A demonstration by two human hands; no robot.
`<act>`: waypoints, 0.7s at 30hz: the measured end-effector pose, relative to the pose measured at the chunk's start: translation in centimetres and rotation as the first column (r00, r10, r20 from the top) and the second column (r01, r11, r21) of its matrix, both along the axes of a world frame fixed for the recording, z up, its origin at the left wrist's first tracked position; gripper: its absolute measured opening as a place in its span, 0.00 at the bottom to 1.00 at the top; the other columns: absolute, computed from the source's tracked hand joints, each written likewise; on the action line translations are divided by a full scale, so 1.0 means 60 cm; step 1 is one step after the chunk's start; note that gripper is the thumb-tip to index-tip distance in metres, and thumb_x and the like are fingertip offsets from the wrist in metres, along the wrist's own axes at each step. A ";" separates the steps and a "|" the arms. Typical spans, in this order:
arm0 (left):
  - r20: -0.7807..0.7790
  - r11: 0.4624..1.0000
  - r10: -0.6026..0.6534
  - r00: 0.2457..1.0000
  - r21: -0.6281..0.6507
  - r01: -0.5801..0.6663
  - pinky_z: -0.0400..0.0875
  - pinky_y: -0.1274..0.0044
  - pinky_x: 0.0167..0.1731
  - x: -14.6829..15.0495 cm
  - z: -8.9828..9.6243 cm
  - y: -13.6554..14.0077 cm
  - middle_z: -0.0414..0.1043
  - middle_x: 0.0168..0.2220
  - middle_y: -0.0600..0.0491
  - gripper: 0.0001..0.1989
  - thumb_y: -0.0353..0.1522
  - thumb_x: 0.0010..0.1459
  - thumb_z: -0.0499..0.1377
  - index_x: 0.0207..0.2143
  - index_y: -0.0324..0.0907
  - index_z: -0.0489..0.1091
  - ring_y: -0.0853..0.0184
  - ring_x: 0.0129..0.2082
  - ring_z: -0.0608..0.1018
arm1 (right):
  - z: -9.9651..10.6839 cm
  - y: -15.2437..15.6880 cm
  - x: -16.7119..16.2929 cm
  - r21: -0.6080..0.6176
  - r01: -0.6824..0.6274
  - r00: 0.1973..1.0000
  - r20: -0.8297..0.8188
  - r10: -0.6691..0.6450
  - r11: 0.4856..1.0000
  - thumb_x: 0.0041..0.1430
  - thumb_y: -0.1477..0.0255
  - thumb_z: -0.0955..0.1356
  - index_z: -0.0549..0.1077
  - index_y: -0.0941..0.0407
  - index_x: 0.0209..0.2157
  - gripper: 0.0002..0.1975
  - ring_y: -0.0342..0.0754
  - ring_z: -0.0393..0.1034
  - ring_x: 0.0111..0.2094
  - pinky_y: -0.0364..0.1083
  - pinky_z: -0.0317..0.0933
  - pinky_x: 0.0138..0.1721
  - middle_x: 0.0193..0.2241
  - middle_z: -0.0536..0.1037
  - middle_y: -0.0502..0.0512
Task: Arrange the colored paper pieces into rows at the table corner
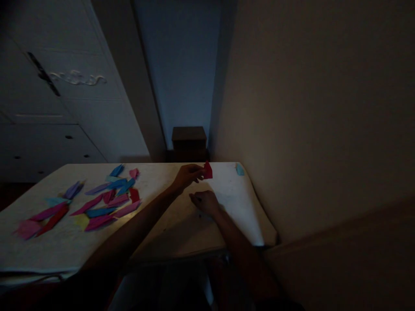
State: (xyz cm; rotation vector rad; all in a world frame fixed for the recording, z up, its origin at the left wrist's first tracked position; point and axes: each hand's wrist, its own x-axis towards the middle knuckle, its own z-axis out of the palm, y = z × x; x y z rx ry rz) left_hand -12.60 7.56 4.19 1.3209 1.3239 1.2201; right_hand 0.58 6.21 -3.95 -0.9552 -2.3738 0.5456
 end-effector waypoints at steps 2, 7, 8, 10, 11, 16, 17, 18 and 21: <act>-0.081 0.995 -0.044 0.996 -0.095 0.036 0.69 0.83 0.22 0.037 -0.016 0.053 0.78 0.28 0.50 0.08 0.33 0.54 0.62 0.32 0.36 0.75 0.71 0.26 0.78 | 0.003 0.002 0.001 -0.008 -0.001 1.000 0.009 0.001 1.000 0.67 0.61 0.59 0.69 0.57 0.18 0.26 0.39 0.60 0.18 0.41 0.46 0.24 0.16 0.70 0.49; -0.172 0.969 -0.139 0.975 -0.227 0.098 0.70 0.82 0.22 0.117 -0.061 0.151 0.76 0.26 0.50 0.08 0.32 0.54 0.63 0.30 0.34 0.74 0.70 0.24 0.78 | 0.009 0.011 0.001 -0.033 0.037 0.988 0.149 -0.031 0.999 0.64 0.67 0.64 0.75 0.58 0.23 0.18 0.40 0.65 0.21 0.40 0.47 0.24 0.20 0.76 0.50; -0.196 0.961 -0.157 0.968 -0.256 0.104 0.71 0.80 0.24 0.129 -0.068 0.165 0.76 0.27 0.49 0.08 0.33 0.55 0.63 0.31 0.34 0.74 0.69 0.26 0.78 | 0.009 0.013 0.001 -0.030 0.046 0.981 0.190 -0.040 0.998 0.63 0.68 0.65 0.76 0.58 0.24 0.16 0.41 0.67 0.21 0.40 0.48 0.25 0.21 0.77 0.51; -0.245 0.943 -0.192 0.950 -0.314 0.109 0.74 0.76 0.30 0.147 -0.080 0.189 0.77 0.33 0.48 0.10 0.34 0.58 0.61 0.36 0.33 0.74 0.66 0.32 0.79 | 0.008 0.019 0.000 -0.015 0.058 0.961 0.270 -0.052 0.998 0.62 0.68 0.66 0.77 0.59 0.25 0.15 0.43 0.70 0.24 0.41 0.49 0.26 0.23 0.79 0.54; -0.269 0.933 -0.209 0.940 -0.342 0.110 0.75 0.73 0.34 0.154 -0.083 0.200 0.76 0.38 0.47 0.12 0.35 0.59 0.60 0.41 0.34 0.73 0.64 0.36 0.78 | 0.006 0.022 -0.001 -0.007 0.063 0.951 0.303 -0.057 0.998 0.62 0.67 0.66 0.78 0.59 0.25 0.15 0.44 0.72 0.25 0.41 0.50 0.26 0.25 0.80 0.55; -0.363 0.904 -0.263 0.894 -0.417 0.096 0.73 0.63 0.44 0.166 -0.091 0.242 0.68 0.52 0.46 0.19 0.37 0.62 0.57 0.53 0.40 0.65 0.61 0.47 0.74 | -0.002 0.033 -0.007 0.011 0.075 0.927 0.367 -0.073 0.997 0.61 0.65 0.66 0.80 0.58 0.27 0.15 0.48 0.76 0.29 0.42 0.53 0.27 0.27 0.82 0.58; -0.379 0.904 -0.263 0.887 -0.417 0.090 0.73 0.64 0.44 0.166 -0.092 0.247 0.68 0.51 0.46 0.18 0.37 0.62 0.57 0.53 0.40 0.66 0.61 0.46 0.74 | -0.003 0.035 -0.008 0.013 0.076 0.924 0.375 -0.075 0.997 0.61 0.64 0.66 0.80 0.58 0.28 0.16 0.49 0.76 0.30 0.42 0.53 0.27 0.28 0.82 0.58; -0.396 0.908 -0.259 0.881 -0.412 0.082 0.73 0.64 0.44 0.166 -0.094 0.251 0.69 0.51 0.46 0.18 0.37 0.62 0.57 0.52 0.39 0.66 0.61 0.46 0.75 | -0.004 0.036 -0.009 0.014 0.076 0.920 0.385 -0.076 0.997 0.62 0.64 0.65 0.80 0.58 0.28 0.16 0.49 0.76 0.30 0.42 0.54 0.27 0.28 0.82 0.58; -0.449 0.940 -0.203 0.870 -0.338 0.045 0.74 0.67 0.40 0.164 -0.100 0.255 0.73 0.44 0.46 0.15 0.37 0.61 0.58 0.46 0.36 0.70 0.61 0.42 0.77 | -0.005 0.039 -0.010 0.014 0.075 0.910 0.409 -0.074 0.997 0.61 0.66 0.66 0.80 0.58 0.28 0.15 0.51 0.77 0.30 0.42 0.55 0.27 0.29 0.82 0.60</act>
